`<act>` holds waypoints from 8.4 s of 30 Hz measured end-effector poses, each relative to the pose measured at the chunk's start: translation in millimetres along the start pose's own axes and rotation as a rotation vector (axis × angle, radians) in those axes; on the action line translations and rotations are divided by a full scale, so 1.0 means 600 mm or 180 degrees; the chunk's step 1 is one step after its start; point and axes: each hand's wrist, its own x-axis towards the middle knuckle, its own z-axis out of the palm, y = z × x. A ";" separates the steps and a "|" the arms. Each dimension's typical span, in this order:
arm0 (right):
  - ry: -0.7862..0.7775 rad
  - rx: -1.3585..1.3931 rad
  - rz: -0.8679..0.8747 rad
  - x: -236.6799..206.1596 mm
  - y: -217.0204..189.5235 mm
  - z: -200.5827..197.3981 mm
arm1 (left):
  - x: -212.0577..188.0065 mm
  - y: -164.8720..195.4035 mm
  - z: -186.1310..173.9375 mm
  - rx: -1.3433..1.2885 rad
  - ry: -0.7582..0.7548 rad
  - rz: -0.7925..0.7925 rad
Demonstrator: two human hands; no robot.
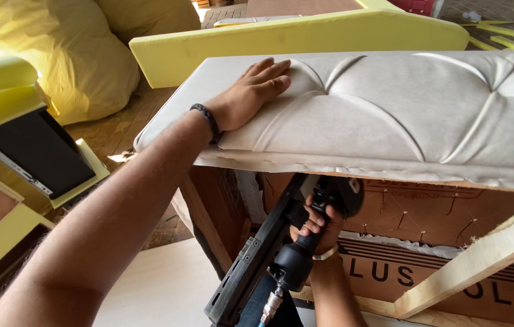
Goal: The person uses a pneumatic nail gun to fasten a tufted upholstered panel onto a wooden furniture frame, pressing the cushion in place and driving nails along the edges. They then lift and reposition the panel, align it on the frame, and continue stapling the underside before setting the piece down.
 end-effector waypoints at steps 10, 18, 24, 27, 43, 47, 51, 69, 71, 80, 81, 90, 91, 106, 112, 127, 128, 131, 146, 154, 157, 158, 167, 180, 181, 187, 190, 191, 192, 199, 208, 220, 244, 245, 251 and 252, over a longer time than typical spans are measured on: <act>-0.0432 0.0205 0.0337 0.088 0.040 0.039 | 0.015 -0.011 0.020 0.0016 0.0229 0.0373; -0.0479 0.0194 0.0387 0.102 0.033 0.062 | -0.001 -0.001 0.015 0.0265 0.0269 0.0106; 0.0236 0.0067 0.0127 0.018 0.026 0.053 | -0.048 0.019 0.015 -0.0297 0.0361 0.0239; 0.0825 0.0308 -0.0230 -0.067 0.044 0.073 | -0.072 0.025 0.016 -0.0326 0.0384 0.0173; 0.2803 0.0173 -0.3217 -0.337 0.305 0.654 | -0.086 -0.054 0.074 0.0387 -0.0556 -0.0336; 0.2791 -0.0731 -0.3895 -0.327 0.315 0.831 | -0.111 -0.061 0.106 0.0892 -0.0817 -0.0453; 0.3912 -0.1331 -0.5061 -0.302 0.350 0.996 | -0.148 0.003 0.155 0.1596 -0.1341 -0.0336; 0.3284 -0.1959 -0.7708 -0.647 0.422 1.305 | -0.310 0.401 0.238 -0.0319 -0.3701 0.0960; 0.2723 -0.1641 -0.7817 -0.671 0.399 1.299 | -0.319 0.399 0.251 -0.0645 -0.3701 0.0901; 0.4642 -0.0833 -0.7323 -0.701 0.343 1.246 | -0.337 0.421 0.215 0.0321 -0.3980 0.0181; 0.5073 -0.0623 -0.6863 -0.697 0.347 1.249 | -0.336 0.422 0.213 0.0357 -0.3983 0.0158; 0.6941 -0.1541 -0.1692 -0.432 0.152 1.098 | -0.226 0.375 0.265 -0.0278 -0.3711 -0.0087; 0.6896 -0.1981 -0.1455 -0.384 0.115 1.072 | -0.201 0.373 0.275 -0.0343 -0.3576 -0.0061; 0.6130 -0.4606 0.1684 -0.073 -0.145 0.884 | 0.084 0.295 0.270 -0.0457 -0.1171 -0.0178; 0.5994 -0.4517 0.1878 -0.101 -0.193 0.849 | 0.090 0.256 0.299 0.0347 -0.1441 -0.0270; 0.6268 -0.5949 0.0942 -0.171 -0.707 0.751 | 0.177 0.381 0.322 0.0322 -0.1393 -0.1008; 0.6185 -0.6065 0.0820 -0.178 -0.744 0.738 | 0.185 0.403 0.335 0.0233 -0.1351 -0.0863; 0.5842 -0.6802 0.1812 -0.188 -0.828 0.704 | 0.210 0.472 0.375 0.0043 -0.1283 -0.0616; 0.5819 -0.5490 0.1741 -0.202 -0.920 0.659 | 0.308 0.495 0.449 0.0447 -0.2172 -0.1655; 0.5853 -0.6579 0.1240 -0.296 -0.921 0.590 | 0.212 0.487 0.430 -0.0260 -0.1324 -0.0897; 0.4915 -0.8550 0.1534 -0.289 -0.888 0.556 | 0.162 0.475 0.384 0.0231 -0.1006 -0.1218; 0.4581 -0.8939 0.1641 -0.281 -0.872 0.548 | 0.153 0.470 0.372 0.0357 -0.0890 -0.1339; 0.2314 -0.7373 0.2658 -0.030 -0.652 0.464 | 0.093 0.388 0.303 0.0167 -0.0681 -0.2056; 0.3429 -0.6034 0.3722 0.103 -0.427 0.563 | 0.020 0.188 0.189 0.0644 -0.0596 -0.2342; 0.3553 -0.6195 0.3501 0.090 -0.403 0.572 | 0.021 0.167 0.174 0.0928 -0.0625 -0.2210; 0.3909 -0.6881 0.3214 0.035 -0.253 0.595 | 0.015 0.077 0.066 0.0274 -0.0752 -0.2787; 0.4277 -0.6524 0.3437 0.039 -0.211 0.610 | 0.030 0.065 0.059 0.0450 -0.0963 -0.2633; 0.4326 -0.6451 0.3403 0.042 -0.201 0.617 | 0.036 0.058 0.061 0.0439 -0.1003 -0.2682; 0.4380 -0.6377 0.3374 0.045 -0.194 0.626 | 0.045 0.049 0.064 0.0425 -0.1050 -0.2733; 0.4736 -0.5886 0.3402 0.052 -0.214 0.624 | 0.027 0.001 0.102 0.0125 -0.1041 -0.2411; 0.4672 -0.6211 0.3100 0.003 -0.199 0.580 | -0.180 0.120 0.124 0.0751 -0.1027 -0.1595; 0.4546 -0.6127 0.2331 0.064 -0.103 0.580 | -0.332 0.015 0.030 0.0745 -0.1706 -0.2575; 0.7040 -0.7726 -0.0258 0.262 0.327 0.401 | 0.076 -0.345 0.011 -0.0338 -0.1951 -0.0761; 0.7370 -0.7479 -0.0467 0.256 0.355 0.399 | 0.093 -0.352 0.024 -0.0816 -0.2197 -0.1232; 0.8227 -0.2767 -0.0020 0.228 0.465 0.328 | 0.142 -0.355 0.057 -0.1336 -0.3151 -0.1609; 0.7967 -0.2702 0.0162 0.229 0.475 0.314 | 0.147 -0.349 0.053 -0.1127 -0.3283 -0.1458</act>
